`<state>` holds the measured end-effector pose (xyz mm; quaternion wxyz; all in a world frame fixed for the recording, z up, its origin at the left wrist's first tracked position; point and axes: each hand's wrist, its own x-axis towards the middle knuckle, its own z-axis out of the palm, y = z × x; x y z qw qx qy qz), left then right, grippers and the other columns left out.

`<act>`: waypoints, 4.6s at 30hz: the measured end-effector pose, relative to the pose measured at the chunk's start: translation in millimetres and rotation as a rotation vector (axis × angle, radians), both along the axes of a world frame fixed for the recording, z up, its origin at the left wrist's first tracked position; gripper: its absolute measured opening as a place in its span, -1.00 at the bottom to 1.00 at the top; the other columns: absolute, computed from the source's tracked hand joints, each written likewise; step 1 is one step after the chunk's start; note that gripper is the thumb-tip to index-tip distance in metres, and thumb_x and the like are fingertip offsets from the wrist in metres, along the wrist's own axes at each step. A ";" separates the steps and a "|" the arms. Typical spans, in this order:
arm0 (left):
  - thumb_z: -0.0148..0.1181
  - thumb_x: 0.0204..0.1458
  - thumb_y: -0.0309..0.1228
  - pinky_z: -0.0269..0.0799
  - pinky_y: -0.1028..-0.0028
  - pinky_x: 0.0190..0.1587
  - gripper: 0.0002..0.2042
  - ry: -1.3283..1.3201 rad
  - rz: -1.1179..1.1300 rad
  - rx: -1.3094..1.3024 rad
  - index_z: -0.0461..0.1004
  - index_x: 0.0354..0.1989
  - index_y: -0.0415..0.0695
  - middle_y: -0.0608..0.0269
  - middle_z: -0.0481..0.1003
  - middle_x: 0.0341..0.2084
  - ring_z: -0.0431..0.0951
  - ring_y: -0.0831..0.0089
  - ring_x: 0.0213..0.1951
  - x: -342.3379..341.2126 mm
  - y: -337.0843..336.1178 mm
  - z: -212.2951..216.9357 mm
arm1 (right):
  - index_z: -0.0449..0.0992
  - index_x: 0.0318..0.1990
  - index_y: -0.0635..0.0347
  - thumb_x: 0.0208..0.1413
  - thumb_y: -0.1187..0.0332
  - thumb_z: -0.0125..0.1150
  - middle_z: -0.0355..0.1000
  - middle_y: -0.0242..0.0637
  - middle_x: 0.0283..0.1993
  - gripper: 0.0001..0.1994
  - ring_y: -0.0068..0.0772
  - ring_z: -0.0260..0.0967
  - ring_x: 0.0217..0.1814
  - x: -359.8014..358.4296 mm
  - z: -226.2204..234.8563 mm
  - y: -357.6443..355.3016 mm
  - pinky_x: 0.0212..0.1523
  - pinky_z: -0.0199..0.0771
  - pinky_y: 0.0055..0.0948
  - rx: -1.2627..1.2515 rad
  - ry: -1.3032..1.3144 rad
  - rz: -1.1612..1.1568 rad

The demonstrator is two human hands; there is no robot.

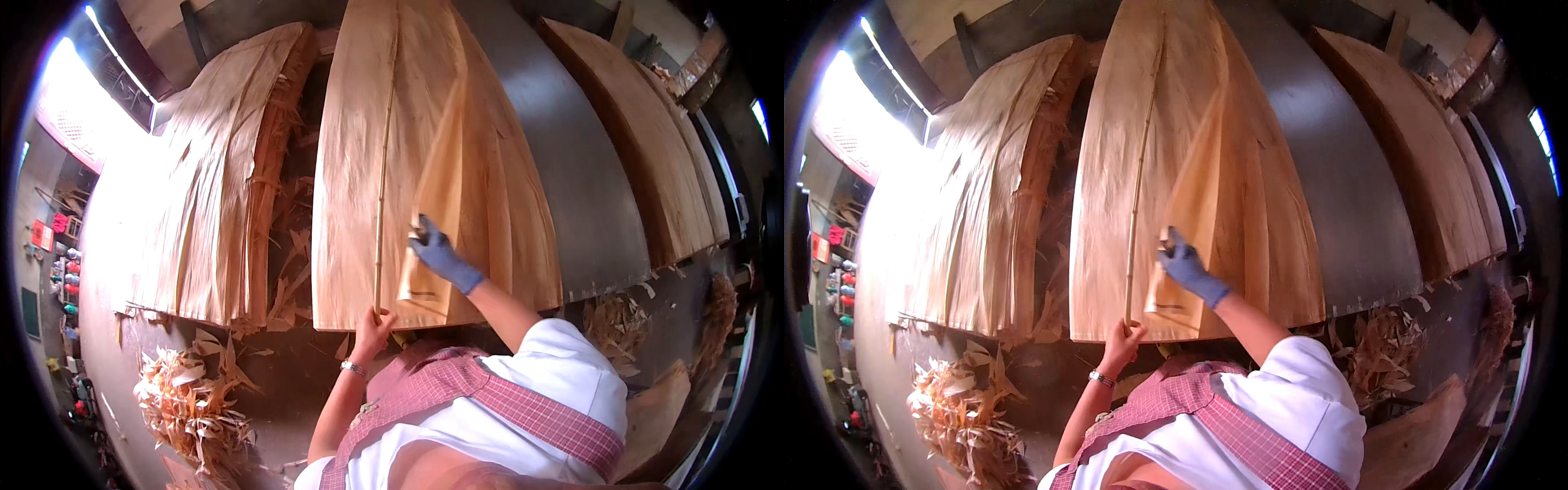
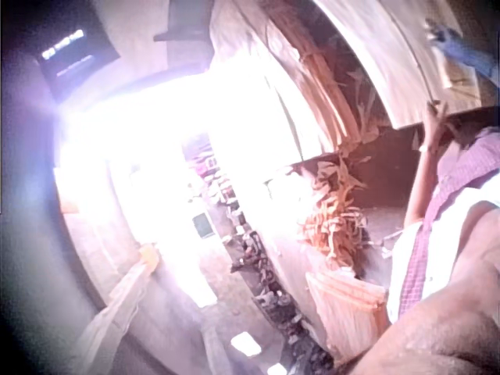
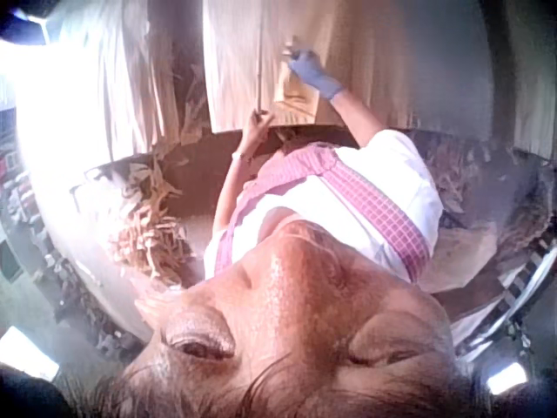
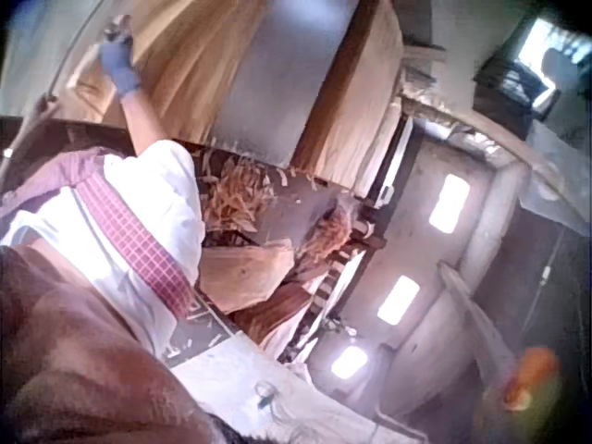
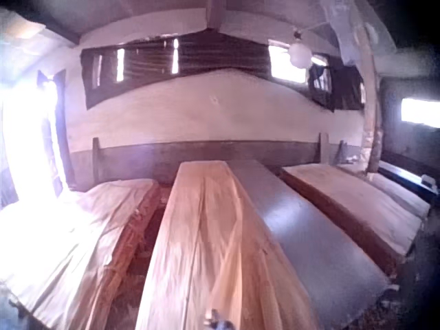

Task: The person uses a hand tool to strip thin layers of wood veneer from a larger wooden panel, pulling the strips away by hand and placing them aside.

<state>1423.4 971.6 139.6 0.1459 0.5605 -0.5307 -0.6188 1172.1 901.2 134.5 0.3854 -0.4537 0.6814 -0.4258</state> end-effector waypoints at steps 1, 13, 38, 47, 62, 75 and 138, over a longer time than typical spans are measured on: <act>0.36 0.01 -0.26 0.31 0.51 -0.68 -0.57 -0.026 -0.073 0.002 0.24 -0.14 -0.22 0.35 0.35 -0.64 0.35 0.57 -0.68 10.5 -0.9 4.1 | 0.10 0.34 0.29 0.12 0.29 0.21 0.54 -0.22 -0.18 -0.34 -0.53 0.42 -0.31 37.5 19.5 -24.3 -0.29 0.47 -0.51 0.001 -0.106 0.072; 0.25 0.12 -0.22 0.44 0.46 -0.53 -0.81 0.637 0.467 0.625 0.42 -0.30 -0.04 0.29 0.44 -0.52 0.50 0.44 -0.51 37.9 6.7 -29.3 | 0.20 0.27 0.35 0.16 0.31 0.22 0.45 0.09 0.04 -0.43 -0.21 0.48 0.05 241.9 78.5 -108.6 -0.03 0.46 -0.29 -0.346 -0.098 0.337; -0.01 -0.11 0.44 -0.02 -0.10 0.35 0.03 1.338 0.197 0.723 0.03 0.38 -0.13 0.05 0.14 0.34 0.10 0.15 0.37 84.5 91.6 28.4 | 0.56 -0.33 -0.05 -0.08 0.14 0.39 0.30 -0.58 -0.63 -0.79 -0.69 0.21 -0.69 -113.6 232.7 236.9 -0.64 0.17 -0.67 -0.090 -0.306 -0.620; 0.03 0.13 0.08 0.21 0.03 0.26 -0.43 0.969 0.884 0.225 0.33 0.19 -0.07 0.16 0.40 0.14 0.36 0.15 0.19 52.3 208.4 2.2 | 0.51 -0.08 0.30 -0.13 0.32 0.41 0.48 -0.35 -0.24 -0.57 -0.49 0.44 -0.21 -252.5 233.1 420.5 -0.16 0.45 -0.53 -0.084 -0.218 -0.591; 0.03 0.25 -0.13 0.50 0.33 -0.01 -0.60 0.829 0.488 -0.060 0.41 0.15 -0.10 0.23 0.50 0.04 0.55 0.35 -0.02 -201.1 68.1 41.6 | 0.54 -0.09 0.16 -0.13 0.19 0.51 0.39 -0.53 -0.41 -0.55 -0.63 0.30 -0.51 -422.2 176.9 315.7 -0.48 0.32 -0.56 -0.053 -0.132 -0.545; 0.03 0.23 -0.07 0.48 0.21 -0.01 -0.62 0.928 0.815 0.283 0.39 0.06 -0.07 0.25 0.51 -0.04 0.52 0.27 -0.03 -217.3 169.3 -11.4 | 0.43 0.00 0.37 0.00 0.23 0.39 0.55 0.01 -0.26 -0.52 -0.08 0.54 -0.25 -500.5 96.7 402.8 -0.21 0.50 -0.18 0.036 0.671 -0.351; 0.17 0.12 0.01 0.41 0.34 -0.62 -0.58 0.554 1.090 0.221 0.34 -0.51 -0.09 0.33 0.33 -0.67 0.37 0.41 -0.64 -318.7 50.0 -103.0 | 0.54 -0.36 0.27 0.03 0.02 0.33 0.49 -0.13 -0.44 -0.59 -0.15 0.42 -0.44 -659.7 -39.1 567.2 -0.35 0.42 -0.26 0.324 0.674 -0.790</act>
